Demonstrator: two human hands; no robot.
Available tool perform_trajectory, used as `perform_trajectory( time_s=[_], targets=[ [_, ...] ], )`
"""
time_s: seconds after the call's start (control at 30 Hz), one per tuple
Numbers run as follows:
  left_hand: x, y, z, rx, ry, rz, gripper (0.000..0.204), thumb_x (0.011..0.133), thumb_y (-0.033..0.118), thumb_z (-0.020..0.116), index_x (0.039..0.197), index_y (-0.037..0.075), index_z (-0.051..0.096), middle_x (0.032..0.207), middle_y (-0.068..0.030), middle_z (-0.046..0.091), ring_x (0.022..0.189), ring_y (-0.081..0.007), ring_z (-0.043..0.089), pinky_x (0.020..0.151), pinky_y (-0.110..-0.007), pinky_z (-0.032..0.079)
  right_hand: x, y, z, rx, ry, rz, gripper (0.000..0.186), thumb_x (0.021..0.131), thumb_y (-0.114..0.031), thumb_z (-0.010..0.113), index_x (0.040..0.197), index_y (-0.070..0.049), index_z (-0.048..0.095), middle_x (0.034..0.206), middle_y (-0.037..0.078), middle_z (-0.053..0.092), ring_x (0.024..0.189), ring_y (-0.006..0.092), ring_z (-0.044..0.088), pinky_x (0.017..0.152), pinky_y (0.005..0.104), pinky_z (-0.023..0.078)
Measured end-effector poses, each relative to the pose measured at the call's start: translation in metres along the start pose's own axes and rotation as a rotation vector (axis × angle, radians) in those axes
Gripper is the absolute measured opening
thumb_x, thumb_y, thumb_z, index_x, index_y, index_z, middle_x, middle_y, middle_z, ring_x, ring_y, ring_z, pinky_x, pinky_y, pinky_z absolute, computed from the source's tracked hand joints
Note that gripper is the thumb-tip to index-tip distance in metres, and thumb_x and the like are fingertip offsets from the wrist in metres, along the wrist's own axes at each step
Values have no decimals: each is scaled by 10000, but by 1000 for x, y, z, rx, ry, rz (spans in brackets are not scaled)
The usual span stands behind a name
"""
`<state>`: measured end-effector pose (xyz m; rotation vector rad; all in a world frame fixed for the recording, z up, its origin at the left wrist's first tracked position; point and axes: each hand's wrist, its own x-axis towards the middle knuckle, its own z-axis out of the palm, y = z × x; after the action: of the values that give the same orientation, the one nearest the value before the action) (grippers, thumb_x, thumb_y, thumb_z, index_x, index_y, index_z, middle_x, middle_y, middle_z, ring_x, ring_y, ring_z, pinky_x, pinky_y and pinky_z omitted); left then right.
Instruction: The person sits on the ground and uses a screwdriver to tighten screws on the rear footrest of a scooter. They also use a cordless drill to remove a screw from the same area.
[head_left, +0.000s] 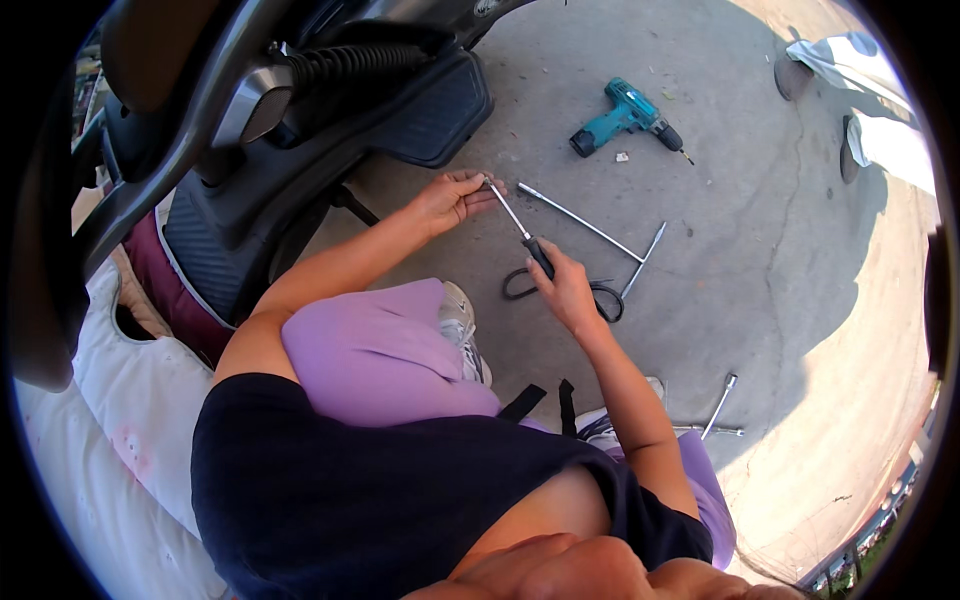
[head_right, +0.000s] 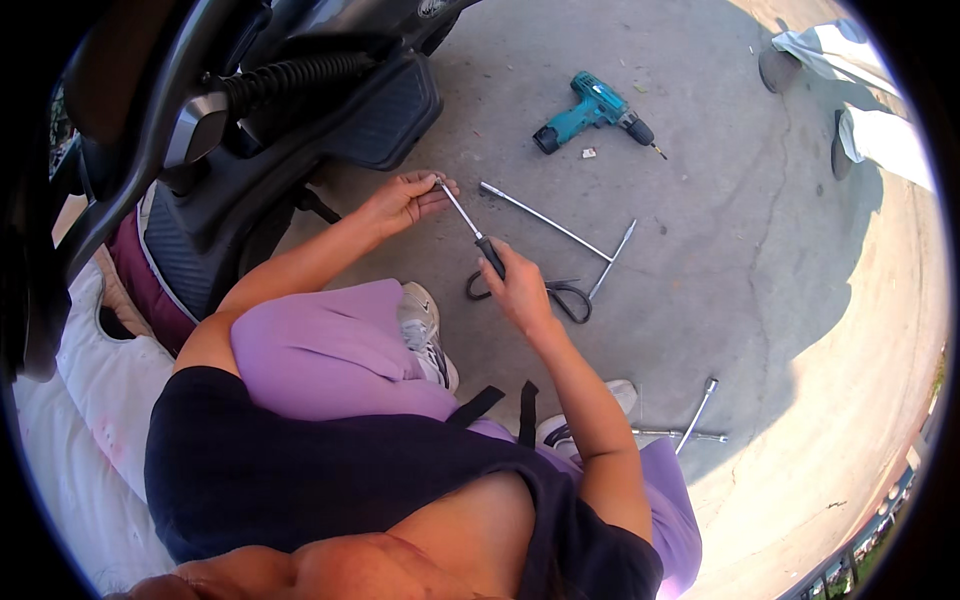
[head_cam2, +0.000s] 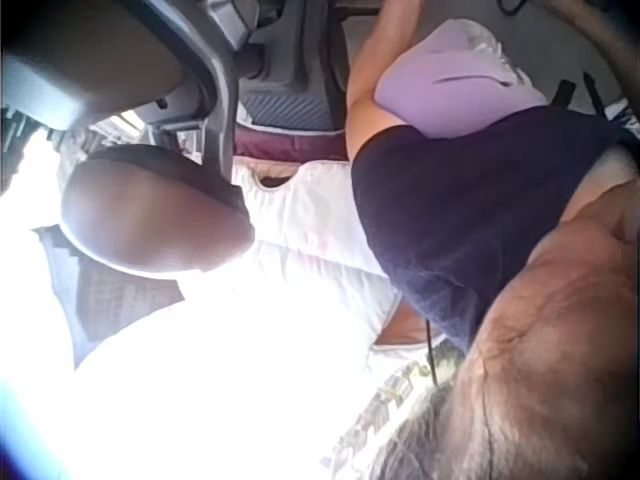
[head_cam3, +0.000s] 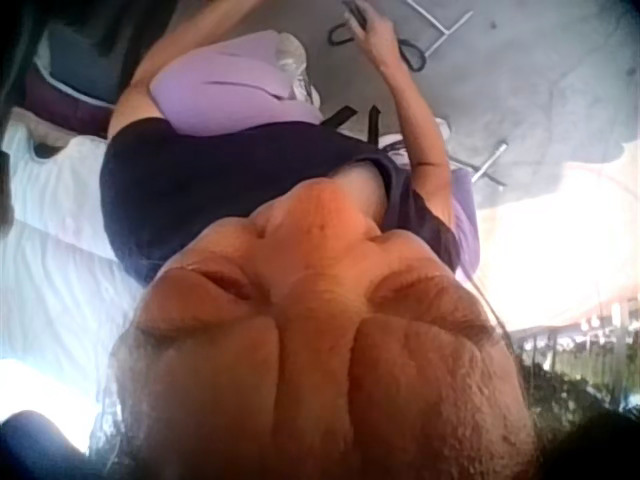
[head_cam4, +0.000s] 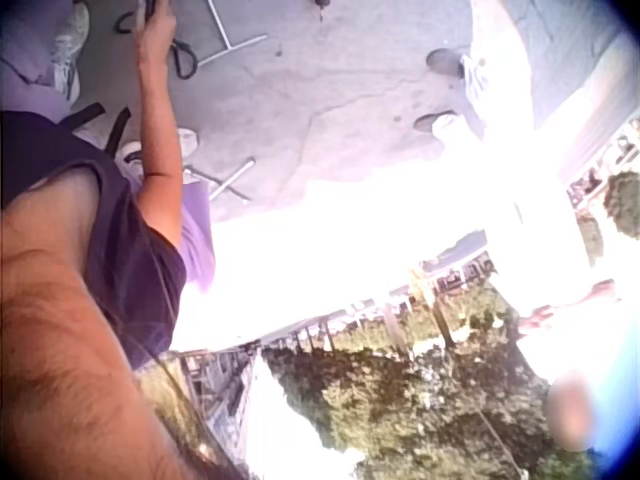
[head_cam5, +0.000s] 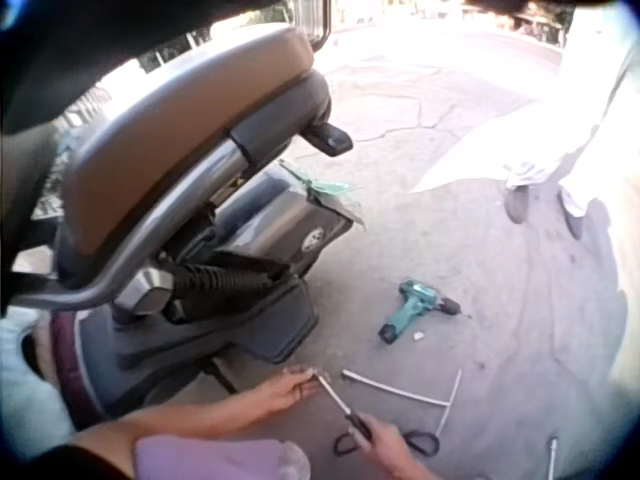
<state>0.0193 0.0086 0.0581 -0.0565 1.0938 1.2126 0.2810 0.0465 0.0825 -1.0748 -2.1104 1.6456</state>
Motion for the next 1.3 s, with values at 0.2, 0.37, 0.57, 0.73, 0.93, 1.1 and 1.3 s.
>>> perform_trajectory(
  time_s=[0.2,0.37,0.57,0.73,0.93,1.1,1.3],
  targets=[
    [1,2,-12,164,-26,24,162,972,88,486,1063,-22,565,1108,-188,627,1079,-307,621,914,-388,543,4,-1,-7,-36,-84,36,339,870,-186,624,1153,-8,569,863,251,623,759,393,632,697,406,491],
    [-3,15,-9,271,-74,11,155,975,90,484,1059,-1,576,1108,-175,629,1084,-282,620,925,-361,537,16,-3,-19,374,-278,341,344,899,-232,610,1151,0,587,715,123,596,513,199,559,478,315,437],
    [-15,17,-7,168,-62,17,160,978,95,478,1072,1,566,1133,-168,617,1111,-283,603,961,-370,516,29,2,-31,863,-550,624,344,901,-273,613,1096,10,603,686,36,550,464,99,478,409,259,380],
    [-37,12,4,-3,19,61,162,973,74,475,1087,-11,551,1140,-174,608,1126,-315,587,1002,-416,488,30,2,-20,6,-242,51,389,852,-303,663,983,61,621,886,132,653,599,241,578,611,402,468],
    [-54,10,17,-145,197,312,161,969,62,479,1089,-14,555,1141,-182,606,1142,-331,573,1034,-449,457,32,20,-24,996,-273,351,381,892,-243,638,1157,25,583,913,74,613,755,148,593,645,278,492],
    [-77,18,38,-92,380,388,156,968,62,483,1083,-4,565,1150,-184,611,1168,-345,557,1039,-462,450,28,16,-27,1300,-357,418,401,892,-174,652,1217,39,551,916,58,598,755,134,604,657,254,518],
    [-90,28,65,-50,255,312,212,961,111,519,1150,17,541,1240,-205,563,1239,-336,500,1092,-468,387,28,19,-29,1022,-208,196,464,788,-247,772,1140,22,637,706,10,559,528,74,490,459,226,388]
  ],
)
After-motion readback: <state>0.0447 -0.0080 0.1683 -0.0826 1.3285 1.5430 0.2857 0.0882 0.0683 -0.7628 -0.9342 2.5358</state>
